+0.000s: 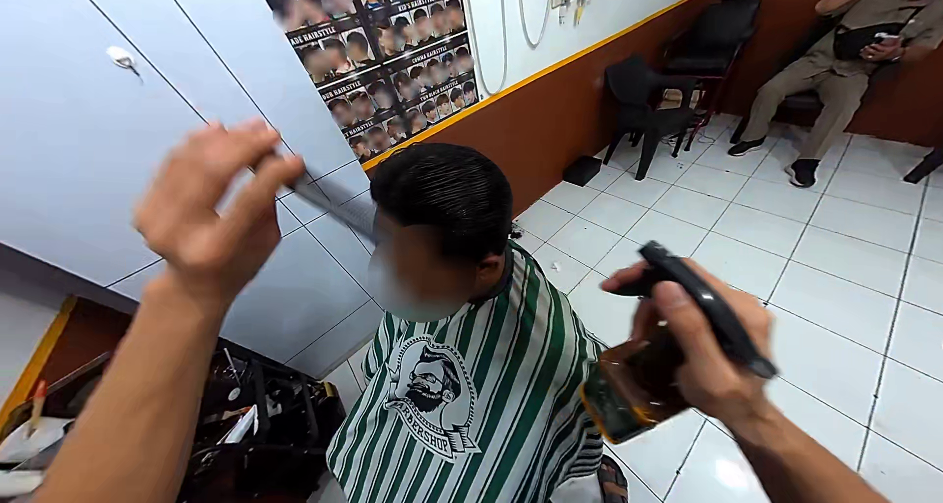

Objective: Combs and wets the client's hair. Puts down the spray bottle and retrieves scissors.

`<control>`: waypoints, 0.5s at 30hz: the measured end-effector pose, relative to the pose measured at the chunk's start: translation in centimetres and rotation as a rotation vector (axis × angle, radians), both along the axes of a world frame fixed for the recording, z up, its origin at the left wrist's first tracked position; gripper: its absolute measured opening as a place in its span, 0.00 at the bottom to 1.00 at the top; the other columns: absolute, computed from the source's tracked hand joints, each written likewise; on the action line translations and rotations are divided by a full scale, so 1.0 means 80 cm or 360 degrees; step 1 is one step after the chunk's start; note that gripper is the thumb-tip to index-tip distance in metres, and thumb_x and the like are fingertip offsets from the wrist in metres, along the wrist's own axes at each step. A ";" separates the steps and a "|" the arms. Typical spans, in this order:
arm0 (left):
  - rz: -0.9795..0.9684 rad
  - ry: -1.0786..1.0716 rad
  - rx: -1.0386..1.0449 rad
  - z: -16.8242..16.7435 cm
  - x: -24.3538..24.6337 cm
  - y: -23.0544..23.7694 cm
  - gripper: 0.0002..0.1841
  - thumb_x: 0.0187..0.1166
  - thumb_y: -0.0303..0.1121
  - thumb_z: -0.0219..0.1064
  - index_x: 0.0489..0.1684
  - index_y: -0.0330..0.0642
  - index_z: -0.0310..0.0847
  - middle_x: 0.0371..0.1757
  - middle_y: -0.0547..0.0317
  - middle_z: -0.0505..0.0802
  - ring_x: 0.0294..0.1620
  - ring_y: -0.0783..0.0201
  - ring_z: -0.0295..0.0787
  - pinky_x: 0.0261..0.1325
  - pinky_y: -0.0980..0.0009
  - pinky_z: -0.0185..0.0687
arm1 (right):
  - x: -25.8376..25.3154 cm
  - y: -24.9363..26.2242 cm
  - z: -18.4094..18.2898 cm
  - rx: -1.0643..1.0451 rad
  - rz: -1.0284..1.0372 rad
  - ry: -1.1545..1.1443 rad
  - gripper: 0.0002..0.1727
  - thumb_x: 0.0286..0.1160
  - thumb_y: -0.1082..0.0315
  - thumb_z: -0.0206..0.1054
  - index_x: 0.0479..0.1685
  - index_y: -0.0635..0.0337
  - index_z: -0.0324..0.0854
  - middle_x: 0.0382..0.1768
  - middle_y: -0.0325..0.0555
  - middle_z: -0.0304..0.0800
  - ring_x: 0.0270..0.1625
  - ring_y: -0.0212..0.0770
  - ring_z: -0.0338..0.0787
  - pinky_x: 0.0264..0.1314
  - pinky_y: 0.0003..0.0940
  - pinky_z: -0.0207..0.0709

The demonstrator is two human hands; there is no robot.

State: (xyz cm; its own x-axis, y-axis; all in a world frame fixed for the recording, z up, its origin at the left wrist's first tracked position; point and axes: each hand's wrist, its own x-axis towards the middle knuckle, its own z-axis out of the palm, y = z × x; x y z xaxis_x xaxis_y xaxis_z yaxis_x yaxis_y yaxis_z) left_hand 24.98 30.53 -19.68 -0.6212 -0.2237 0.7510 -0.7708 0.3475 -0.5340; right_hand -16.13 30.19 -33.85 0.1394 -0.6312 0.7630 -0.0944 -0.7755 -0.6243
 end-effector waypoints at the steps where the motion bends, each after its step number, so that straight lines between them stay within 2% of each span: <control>1: -0.0008 -0.0077 0.0034 -0.031 0.043 -0.008 0.14 0.85 0.20 0.57 0.62 0.33 0.84 0.69 0.38 0.88 0.77 0.42 0.81 0.84 0.47 0.69 | -0.015 0.001 -0.003 -0.0001 -0.0030 0.0026 0.23 0.93 0.51 0.49 0.50 0.58 0.84 0.40 0.37 0.94 0.28 0.22 0.87 0.28 0.19 0.82; 3: -0.0110 -0.0171 0.0097 -0.069 0.085 -0.026 0.14 0.84 0.20 0.59 0.64 0.35 0.82 0.71 0.37 0.87 0.79 0.41 0.79 0.84 0.45 0.68 | -0.038 0.003 -0.009 0.0013 -0.0072 0.0065 0.23 0.92 0.51 0.49 0.51 0.58 0.84 0.42 0.37 0.95 0.28 0.22 0.88 0.28 0.19 0.82; 6: -0.0135 -0.0258 0.0136 -0.082 0.086 -0.054 0.16 0.85 0.19 0.58 0.67 0.36 0.80 0.69 0.34 0.87 0.76 0.40 0.81 0.82 0.46 0.69 | -0.057 0.006 -0.018 0.0034 -0.0131 0.0086 0.23 0.92 0.50 0.49 0.52 0.58 0.83 0.43 0.36 0.95 0.28 0.21 0.88 0.28 0.17 0.82; 10: -0.0146 -0.0300 0.0172 -0.052 0.048 -0.095 0.16 0.85 0.19 0.56 0.67 0.37 0.80 0.65 0.32 0.89 0.72 0.38 0.85 0.79 0.47 0.72 | -0.072 0.013 -0.032 0.0071 -0.0159 0.0050 0.23 0.92 0.49 0.48 0.53 0.57 0.83 0.43 0.35 0.96 0.29 0.21 0.89 0.28 0.16 0.82; 15: -0.0267 -0.0533 0.0427 0.011 -0.009 -0.140 0.15 0.87 0.20 0.53 0.66 0.33 0.80 0.62 0.29 0.89 0.68 0.33 0.86 0.79 0.43 0.72 | -0.092 0.024 -0.044 0.0097 -0.0213 0.0028 0.24 0.92 0.48 0.47 0.51 0.57 0.83 0.42 0.35 0.96 0.29 0.21 0.89 0.28 0.16 0.81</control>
